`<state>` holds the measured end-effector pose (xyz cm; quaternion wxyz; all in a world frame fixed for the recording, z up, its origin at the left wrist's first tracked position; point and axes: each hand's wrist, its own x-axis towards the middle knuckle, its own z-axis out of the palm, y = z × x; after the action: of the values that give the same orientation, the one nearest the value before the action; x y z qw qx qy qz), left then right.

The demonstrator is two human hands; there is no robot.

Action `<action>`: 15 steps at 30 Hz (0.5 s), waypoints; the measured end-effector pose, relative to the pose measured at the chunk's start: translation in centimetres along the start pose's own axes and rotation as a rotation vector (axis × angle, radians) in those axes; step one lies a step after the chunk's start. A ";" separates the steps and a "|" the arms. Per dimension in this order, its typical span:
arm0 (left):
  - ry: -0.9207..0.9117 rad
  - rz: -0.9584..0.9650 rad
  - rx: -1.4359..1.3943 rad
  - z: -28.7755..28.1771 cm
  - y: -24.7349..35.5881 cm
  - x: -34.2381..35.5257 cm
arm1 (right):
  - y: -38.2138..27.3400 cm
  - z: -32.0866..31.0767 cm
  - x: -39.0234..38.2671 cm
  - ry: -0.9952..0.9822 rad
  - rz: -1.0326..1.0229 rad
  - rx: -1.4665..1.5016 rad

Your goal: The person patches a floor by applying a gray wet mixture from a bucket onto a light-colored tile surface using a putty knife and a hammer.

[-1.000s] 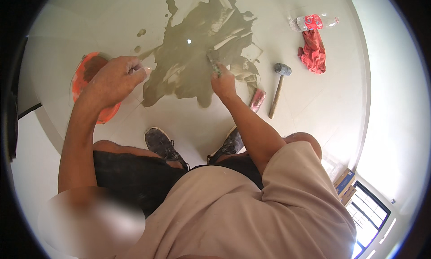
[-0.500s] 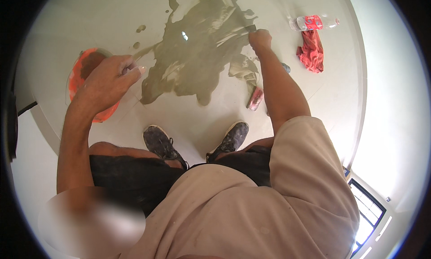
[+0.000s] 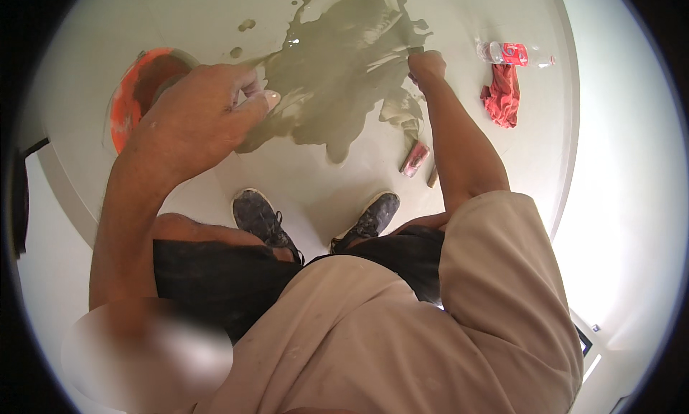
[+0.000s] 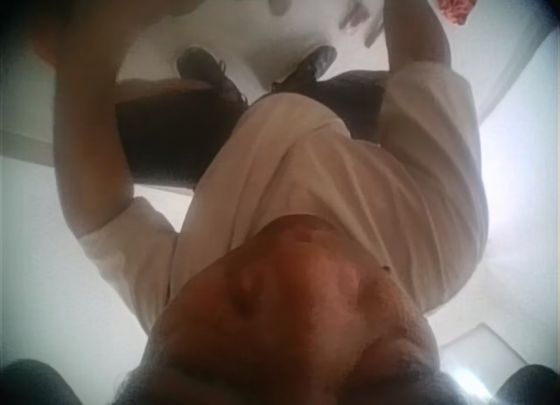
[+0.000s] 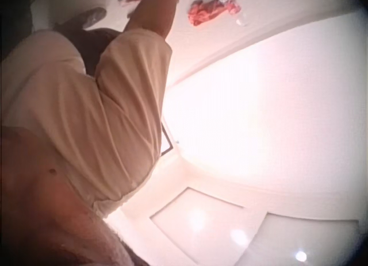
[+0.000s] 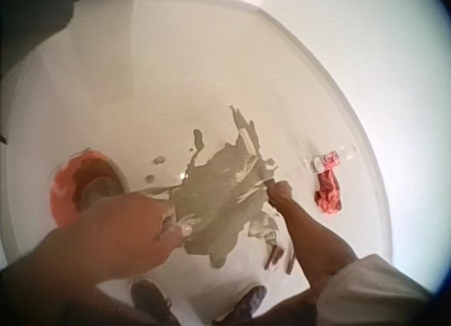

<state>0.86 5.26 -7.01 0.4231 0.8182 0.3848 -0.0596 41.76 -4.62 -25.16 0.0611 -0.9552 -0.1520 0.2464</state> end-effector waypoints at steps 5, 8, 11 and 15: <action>0.080 0.099 -0.001 -0.4 -1.8 -0.1 | 0.0 1.9 -1.3 -0.020 -0.087 0.063; 0.068 0.104 0.008 -1.0 -2.2 0.0 | -0.6 2.8 -2.9 -0.005 -0.107 -0.010; 0.071 0.117 -0.028 -1.1 -2.8 0.0 | -1.2 3.9 -4.2 -0.005 -0.067 0.021; 0.048 0.096 -0.035 -1.8 -3.4 -0.1 | -1.6 5.1 -5.8 -0.026 -0.055 0.129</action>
<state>-1.95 7.75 -8.03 0.4305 0.8292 0.3562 -0.0130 34.06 -4.77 -26.68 0.1271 -0.9414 -0.1630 0.2665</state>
